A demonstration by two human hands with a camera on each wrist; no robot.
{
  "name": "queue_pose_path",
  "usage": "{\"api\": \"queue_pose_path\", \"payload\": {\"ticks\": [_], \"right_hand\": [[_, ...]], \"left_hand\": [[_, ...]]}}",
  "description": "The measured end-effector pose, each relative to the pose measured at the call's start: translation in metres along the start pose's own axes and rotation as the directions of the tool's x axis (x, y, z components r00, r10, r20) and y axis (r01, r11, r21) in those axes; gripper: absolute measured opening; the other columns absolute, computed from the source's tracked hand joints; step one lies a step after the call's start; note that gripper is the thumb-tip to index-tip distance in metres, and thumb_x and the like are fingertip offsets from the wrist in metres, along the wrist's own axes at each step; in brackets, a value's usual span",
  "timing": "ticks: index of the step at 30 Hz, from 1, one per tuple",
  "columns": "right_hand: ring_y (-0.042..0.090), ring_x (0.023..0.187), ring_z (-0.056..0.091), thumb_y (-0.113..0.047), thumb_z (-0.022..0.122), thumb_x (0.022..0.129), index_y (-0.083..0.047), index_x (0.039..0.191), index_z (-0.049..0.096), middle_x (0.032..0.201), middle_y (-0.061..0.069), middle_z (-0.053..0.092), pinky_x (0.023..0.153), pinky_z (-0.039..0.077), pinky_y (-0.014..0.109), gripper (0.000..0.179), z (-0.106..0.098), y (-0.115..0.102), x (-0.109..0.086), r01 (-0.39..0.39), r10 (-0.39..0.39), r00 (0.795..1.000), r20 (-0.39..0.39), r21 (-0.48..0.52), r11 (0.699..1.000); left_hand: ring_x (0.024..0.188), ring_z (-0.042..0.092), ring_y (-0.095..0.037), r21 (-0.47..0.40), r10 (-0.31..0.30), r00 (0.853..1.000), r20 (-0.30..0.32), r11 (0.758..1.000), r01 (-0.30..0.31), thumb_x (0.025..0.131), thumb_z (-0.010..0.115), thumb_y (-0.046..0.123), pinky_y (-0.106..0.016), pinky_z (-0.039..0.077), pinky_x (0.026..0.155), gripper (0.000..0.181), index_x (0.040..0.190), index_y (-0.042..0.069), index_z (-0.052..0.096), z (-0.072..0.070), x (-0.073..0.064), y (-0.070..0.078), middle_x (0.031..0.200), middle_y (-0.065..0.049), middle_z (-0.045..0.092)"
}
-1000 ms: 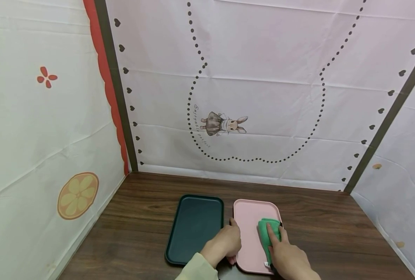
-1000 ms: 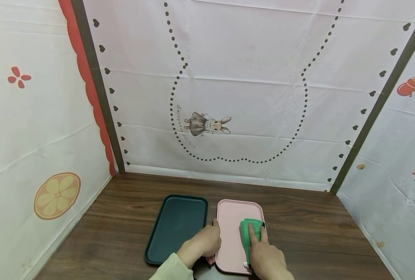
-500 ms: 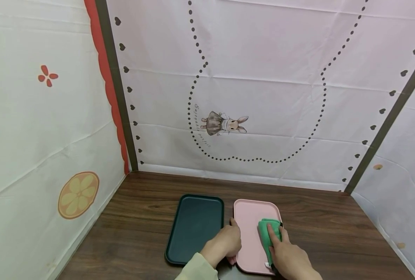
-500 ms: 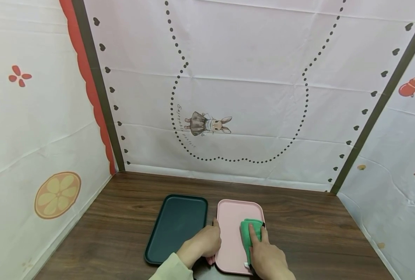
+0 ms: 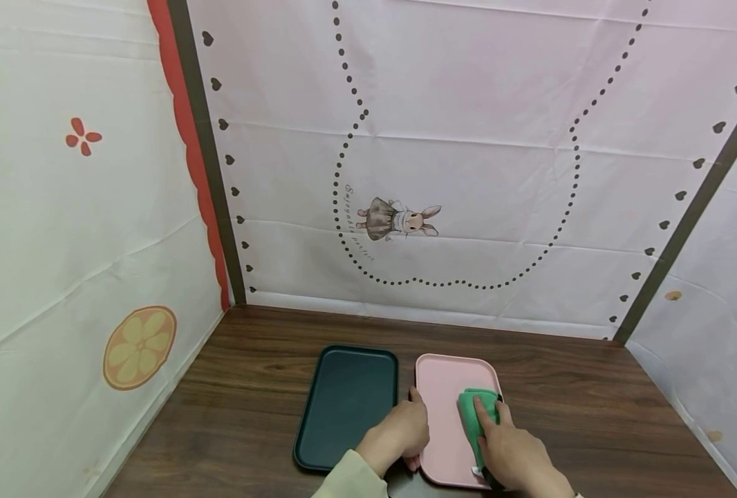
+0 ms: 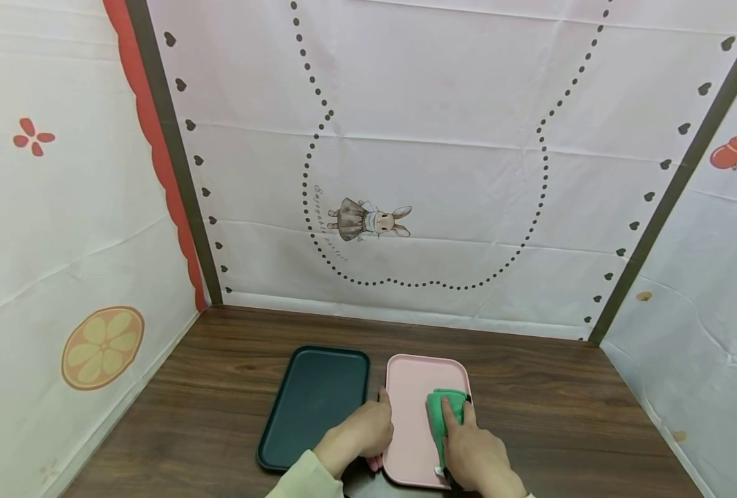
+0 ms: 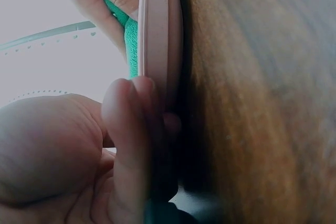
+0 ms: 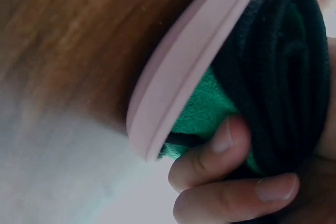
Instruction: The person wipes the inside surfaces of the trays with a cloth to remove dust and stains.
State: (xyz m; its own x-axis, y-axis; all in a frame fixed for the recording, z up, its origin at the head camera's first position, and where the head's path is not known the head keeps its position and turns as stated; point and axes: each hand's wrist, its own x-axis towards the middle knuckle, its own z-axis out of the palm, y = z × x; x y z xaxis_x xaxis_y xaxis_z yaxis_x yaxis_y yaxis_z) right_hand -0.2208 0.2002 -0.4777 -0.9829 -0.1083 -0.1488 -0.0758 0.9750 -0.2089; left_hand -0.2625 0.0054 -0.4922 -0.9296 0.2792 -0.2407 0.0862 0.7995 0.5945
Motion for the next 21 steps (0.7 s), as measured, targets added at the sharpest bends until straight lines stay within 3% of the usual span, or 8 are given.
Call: {"api": "queue_pose_path", "payload": {"ticks": [1,9,11,16,18,21], "right_hand": [[0.023,0.056,0.056,-0.024,0.065,0.100,-0.013,0.160,0.041,0.155,0.033,0.036,0.050,0.049,0.047,0.065,0.000,0.000,0.000,0.002,-0.002,1.000,0.003,0.003,1.000],[0.028,0.062,0.060,-0.024,0.066,0.099,-0.013,0.159,0.042,0.152,0.033,0.039,0.054,0.051,0.051,0.066,-0.005,-0.001,0.006,0.014,-0.014,1.000,0.007,-0.020,1.000],[0.029,0.063,0.061,-0.024,0.066,0.099,-0.012,0.159,0.042,0.152,0.033,0.039,0.055,0.052,0.052,0.066,-0.006,0.000,0.009,0.017,-0.017,1.000,0.012,-0.026,1.000],[0.027,0.062,0.060,-0.024,0.064,0.100,-0.012,0.160,0.039,0.153,0.033,0.037,0.055,0.051,0.050,0.066,-0.009,0.000,0.014,0.010,-0.009,0.999,0.038,-0.018,1.000],[0.026,0.061,0.059,-0.024,0.064,0.100,-0.012,0.161,0.038,0.152,0.033,0.038,0.054,0.050,0.047,0.067,-0.010,0.000,0.016,0.008,-0.008,0.999,0.044,-0.012,1.000],[0.026,0.060,0.059,-0.023,0.064,0.100,-0.011,0.161,0.038,0.149,0.032,0.039,0.053,0.049,0.046,0.067,-0.012,0.000,0.019,0.017,-0.017,0.999,0.038,-0.009,1.000]], "left_hand": [[0.036,0.060,-0.014,-0.001,0.000,1.000,-0.001,1.000,0.000,0.099,0.057,0.002,-0.027,0.054,0.047,0.071,0.158,-0.016,0.020,0.000,0.000,0.000,0.092,-0.032,0.065],[0.035,0.060,-0.013,-0.001,0.002,1.000,0.021,1.000,-0.002,0.100,0.056,0.001,-0.026,0.051,0.041,0.071,0.158,-0.015,0.018,0.000,-0.002,0.000,0.059,-0.013,0.063],[0.036,0.060,-0.014,0.000,0.004,1.000,0.012,1.000,-0.004,0.099,0.056,0.001,-0.026,0.051,0.041,0.071,0.157,-0.016,0.020,0.000,-0.002,0.000,0.066,-0.018,0.064],[0.037,0.061,-0.015,-0.009,-0.003,1.000,-0.007,1.000,0.003,0.097,0.058,-0.001,-0.027,0.052,0.042,0.072,0.157,-0.016,0.021,0.001,-0.002,0.001,0.110,-0.040,0.064],[0.037,0.061,-0.015,-0.008,-0.007,1.000,-0.008,1.000,0.006,0.097,0.059,0.000,-0.028,0.053,0.044,0.073,0.158,-0.015,0.022,0.001,-0.002,0.002,0.122,-0.043,0.061],[0.038,0.061,-0.015,0.004,-0.007,1.000,-0.010,1.000,0.007,0.098,0.059,0.001,-0.027,0.054,0.047,0.073,0.158,-0.014,0.022,0.001,-0.001,0.002,0.128,-0.042,0.059]]}}
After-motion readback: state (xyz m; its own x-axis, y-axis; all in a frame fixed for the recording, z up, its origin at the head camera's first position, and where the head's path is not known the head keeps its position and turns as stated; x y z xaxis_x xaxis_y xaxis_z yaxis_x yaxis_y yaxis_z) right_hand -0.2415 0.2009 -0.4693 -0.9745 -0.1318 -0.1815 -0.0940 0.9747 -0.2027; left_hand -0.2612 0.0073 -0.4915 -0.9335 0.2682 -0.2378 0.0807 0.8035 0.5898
